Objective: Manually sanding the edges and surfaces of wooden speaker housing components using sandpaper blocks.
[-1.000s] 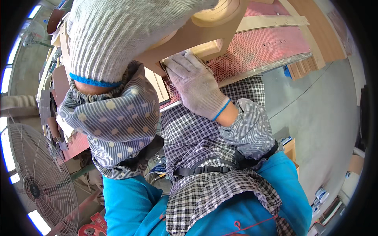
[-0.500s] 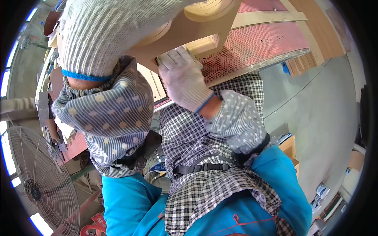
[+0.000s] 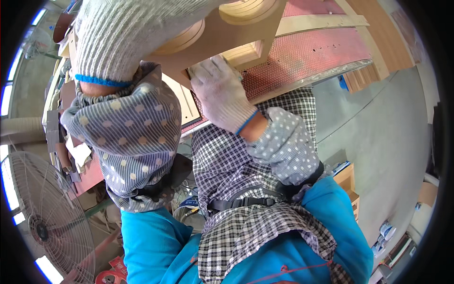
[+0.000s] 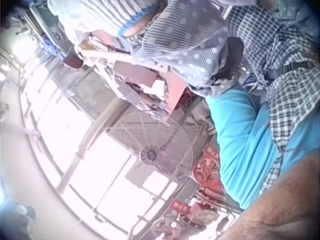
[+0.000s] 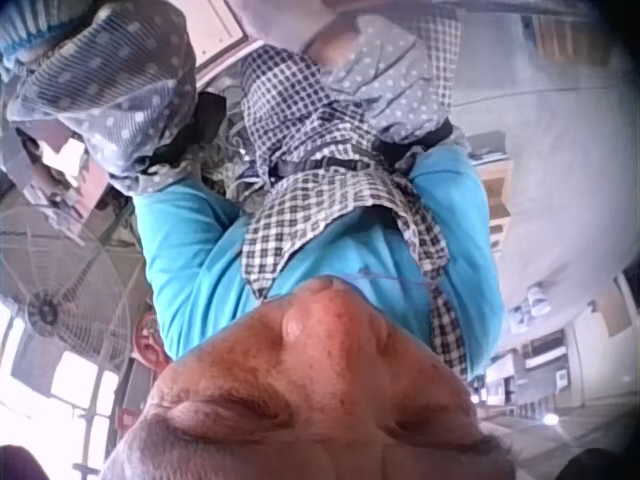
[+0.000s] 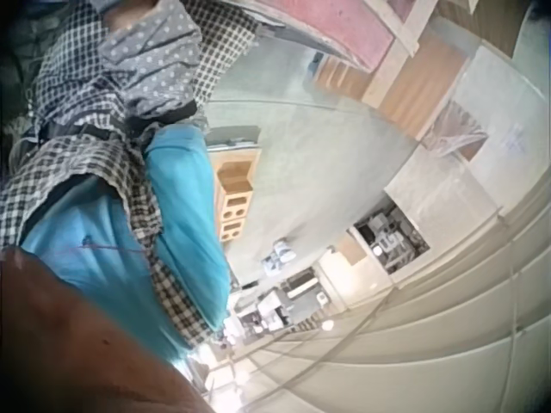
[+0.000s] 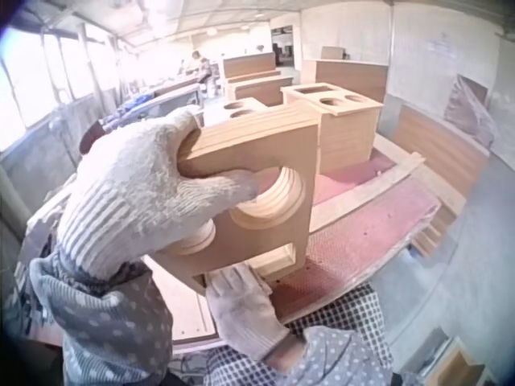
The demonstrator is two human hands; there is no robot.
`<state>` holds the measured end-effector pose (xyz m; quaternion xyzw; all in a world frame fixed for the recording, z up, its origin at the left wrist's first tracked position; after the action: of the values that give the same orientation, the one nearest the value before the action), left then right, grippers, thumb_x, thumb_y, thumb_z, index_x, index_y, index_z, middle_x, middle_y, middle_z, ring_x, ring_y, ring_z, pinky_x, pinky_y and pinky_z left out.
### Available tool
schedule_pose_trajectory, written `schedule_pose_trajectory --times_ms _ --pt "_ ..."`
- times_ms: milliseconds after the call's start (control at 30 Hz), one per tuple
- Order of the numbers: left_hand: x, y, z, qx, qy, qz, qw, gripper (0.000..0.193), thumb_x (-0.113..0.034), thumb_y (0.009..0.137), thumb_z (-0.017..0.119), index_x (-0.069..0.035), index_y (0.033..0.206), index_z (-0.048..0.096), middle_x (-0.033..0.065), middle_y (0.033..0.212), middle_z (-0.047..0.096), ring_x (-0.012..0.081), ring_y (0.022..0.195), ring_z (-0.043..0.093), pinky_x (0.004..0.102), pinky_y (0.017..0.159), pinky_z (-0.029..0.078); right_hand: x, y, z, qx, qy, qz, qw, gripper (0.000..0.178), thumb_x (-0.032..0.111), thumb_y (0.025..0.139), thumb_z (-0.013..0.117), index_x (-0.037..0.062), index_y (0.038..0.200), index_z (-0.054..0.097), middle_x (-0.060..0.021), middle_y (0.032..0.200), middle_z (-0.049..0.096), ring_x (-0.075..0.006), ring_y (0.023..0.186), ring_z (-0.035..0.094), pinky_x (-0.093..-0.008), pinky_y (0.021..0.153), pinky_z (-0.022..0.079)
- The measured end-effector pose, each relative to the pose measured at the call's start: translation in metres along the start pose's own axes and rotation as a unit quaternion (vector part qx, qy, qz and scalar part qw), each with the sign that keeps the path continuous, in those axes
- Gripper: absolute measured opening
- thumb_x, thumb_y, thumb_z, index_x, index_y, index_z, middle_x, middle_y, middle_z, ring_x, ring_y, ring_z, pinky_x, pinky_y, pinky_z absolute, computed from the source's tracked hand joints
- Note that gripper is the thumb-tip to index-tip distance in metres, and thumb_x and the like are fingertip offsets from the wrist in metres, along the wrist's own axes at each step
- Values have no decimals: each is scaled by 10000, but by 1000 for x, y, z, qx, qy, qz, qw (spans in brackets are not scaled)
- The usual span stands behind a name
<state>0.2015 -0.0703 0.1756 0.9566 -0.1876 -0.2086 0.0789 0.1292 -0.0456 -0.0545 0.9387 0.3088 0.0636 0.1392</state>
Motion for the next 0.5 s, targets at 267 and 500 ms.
schedule_pose_trajectory --times_ms 267,500 --pt "-36 12 3 -29 69 -156 985 661 -593 831 860 -18 1146 774 121 858 803 222 771 801 360 744 638 -2 -8 -4 -117 62 2 991 395 214 939 601 -64 1192 724 -163 1291 657 -312 1302 572 -509 1226 369" --pt "-26 9 12 -59 1 -147 987 666 -596 839 855 -27 1177 773 133 877 805 222 783 804 365 750 642 -5 -28 2 -121 71 -7 990 407 196 936 596 -70 1219 716 -171 1284 656 -324 1314 563 -518 1257 350"
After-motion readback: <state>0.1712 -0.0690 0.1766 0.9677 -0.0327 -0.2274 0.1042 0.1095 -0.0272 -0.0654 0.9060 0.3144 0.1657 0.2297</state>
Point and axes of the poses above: each hand's wrist, its own y-axis towards the middle knuckle, its own z-axis out of the palm, x = y × z, the point moved 1 cm from there along y, towards the middle knuckle
